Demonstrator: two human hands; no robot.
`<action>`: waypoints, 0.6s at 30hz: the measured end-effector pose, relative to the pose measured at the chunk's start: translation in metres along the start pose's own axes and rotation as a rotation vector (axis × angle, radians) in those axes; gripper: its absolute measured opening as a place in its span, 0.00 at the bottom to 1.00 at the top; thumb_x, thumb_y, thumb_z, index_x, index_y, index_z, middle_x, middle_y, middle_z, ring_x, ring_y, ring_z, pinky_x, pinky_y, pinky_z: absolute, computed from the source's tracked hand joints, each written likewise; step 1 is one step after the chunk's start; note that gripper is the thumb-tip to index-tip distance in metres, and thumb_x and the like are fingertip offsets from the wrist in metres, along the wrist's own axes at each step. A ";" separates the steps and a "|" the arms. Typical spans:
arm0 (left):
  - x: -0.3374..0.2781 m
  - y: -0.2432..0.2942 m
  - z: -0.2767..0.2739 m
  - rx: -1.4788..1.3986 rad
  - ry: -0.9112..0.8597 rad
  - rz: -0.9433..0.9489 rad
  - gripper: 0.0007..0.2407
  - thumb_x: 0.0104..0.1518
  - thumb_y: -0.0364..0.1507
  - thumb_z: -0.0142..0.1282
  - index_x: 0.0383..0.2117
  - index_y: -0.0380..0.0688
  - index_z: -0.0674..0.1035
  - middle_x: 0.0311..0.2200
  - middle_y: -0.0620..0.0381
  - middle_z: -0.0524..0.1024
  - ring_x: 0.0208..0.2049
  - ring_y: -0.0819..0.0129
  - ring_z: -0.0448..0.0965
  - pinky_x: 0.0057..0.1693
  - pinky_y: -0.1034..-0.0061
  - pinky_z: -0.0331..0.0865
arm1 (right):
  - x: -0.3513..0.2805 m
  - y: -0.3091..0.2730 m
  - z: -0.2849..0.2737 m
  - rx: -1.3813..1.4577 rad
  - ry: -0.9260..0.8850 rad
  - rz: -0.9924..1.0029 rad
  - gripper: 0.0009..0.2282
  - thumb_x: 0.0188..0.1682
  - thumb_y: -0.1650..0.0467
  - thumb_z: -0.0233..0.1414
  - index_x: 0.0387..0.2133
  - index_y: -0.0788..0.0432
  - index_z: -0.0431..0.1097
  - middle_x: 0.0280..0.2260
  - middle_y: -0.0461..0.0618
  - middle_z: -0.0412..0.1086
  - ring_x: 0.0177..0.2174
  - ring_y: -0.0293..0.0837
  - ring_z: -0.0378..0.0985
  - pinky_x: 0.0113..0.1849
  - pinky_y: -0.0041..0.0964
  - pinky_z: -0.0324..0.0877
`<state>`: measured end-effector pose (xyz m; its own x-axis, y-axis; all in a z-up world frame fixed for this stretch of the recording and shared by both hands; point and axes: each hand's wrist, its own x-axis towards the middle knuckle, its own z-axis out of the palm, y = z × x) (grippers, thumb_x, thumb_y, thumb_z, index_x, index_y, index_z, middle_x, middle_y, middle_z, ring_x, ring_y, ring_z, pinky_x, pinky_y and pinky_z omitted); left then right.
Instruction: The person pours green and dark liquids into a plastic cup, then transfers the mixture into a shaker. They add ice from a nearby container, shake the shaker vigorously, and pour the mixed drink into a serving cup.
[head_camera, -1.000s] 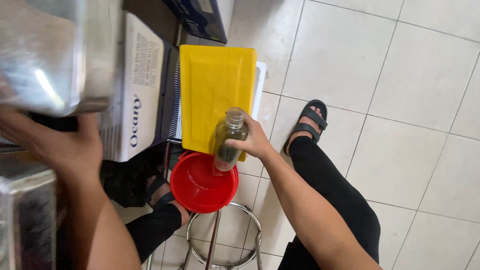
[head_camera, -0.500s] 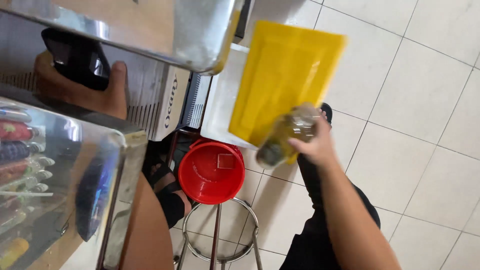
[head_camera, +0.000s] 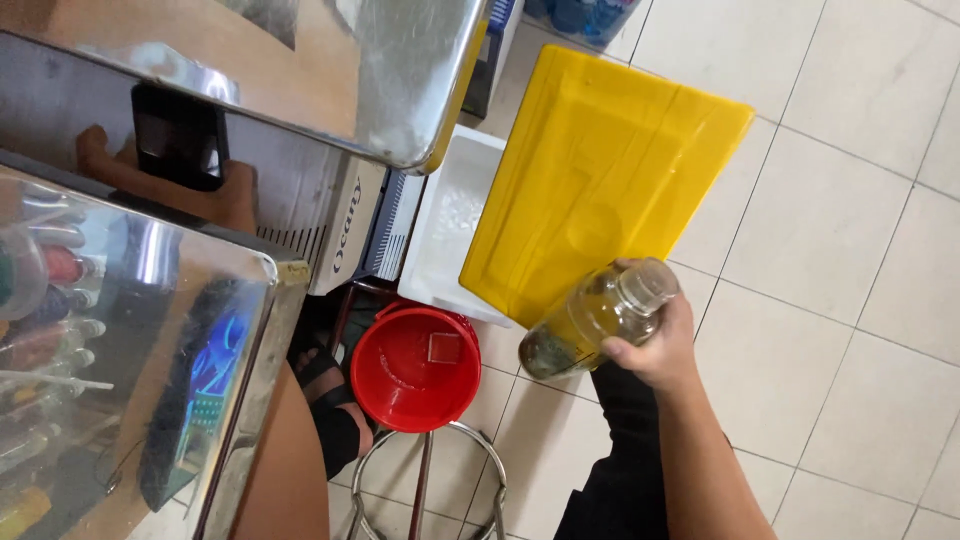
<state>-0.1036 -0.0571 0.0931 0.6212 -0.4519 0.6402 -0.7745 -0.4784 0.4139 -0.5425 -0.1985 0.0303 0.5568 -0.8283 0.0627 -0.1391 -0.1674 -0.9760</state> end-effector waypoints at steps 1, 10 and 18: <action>-0.001 0.004 0.000 -0.029 -0.014 0.002 0.34 0.44 0.25 0.68 0.60 0.41 0.62 0.49 0.43 0.69 0.48 0.51 0.71 0.50 0.65 0.67 | -0.001 0.000 0.001 0.011 -0.011 0.006 0.44 0.21 0.55 0.70 0.52 0.65 0.64 0.41 0.63 0.74 0.42 0.59 0.80 0.50 0.58 0.72; -0.082 0.110 -0.006 -0.441 -0.481 -0.212 0.22 0.55 0.29 0.66 0.57 0.49 0.72 0.54 0.45 0.73 0.58 0.41 0.73 0.61 0.49 0.69 | 0.001 0.020 -0.006 0.016 0.014 0.029 0.45 0.21 0.52 0.69 0.53 0.63 0.65 0.43 0.60 0.74 0.44 0.54 0.79 0.51 0.56 0.71; -0.149 0.096 0.040 -0.665 -0.886 -0.480 0.27 0.58 0.35 0.61 0.62 0.41 0.65 0.67 0.36 0.56 0.68 0.32 0.56 0.67 0.41 0.56 | 0.008 0.034 -0.032 0.132 0.016 0.042 0.46 0.22 0.48 0.65 0.54 0.63 0.64 0.42 0.56 0.74 0.42 0.48 0.78 0.48 0.49 0.73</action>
<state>-0.2656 -0.0659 0.0117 0.5271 -0.8184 -0.2287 -0.1904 -0.3760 0.9068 -0.5687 -0.2283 0.0048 0.5392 -0.8419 0.0238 -0.0524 -0.0617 -0.9967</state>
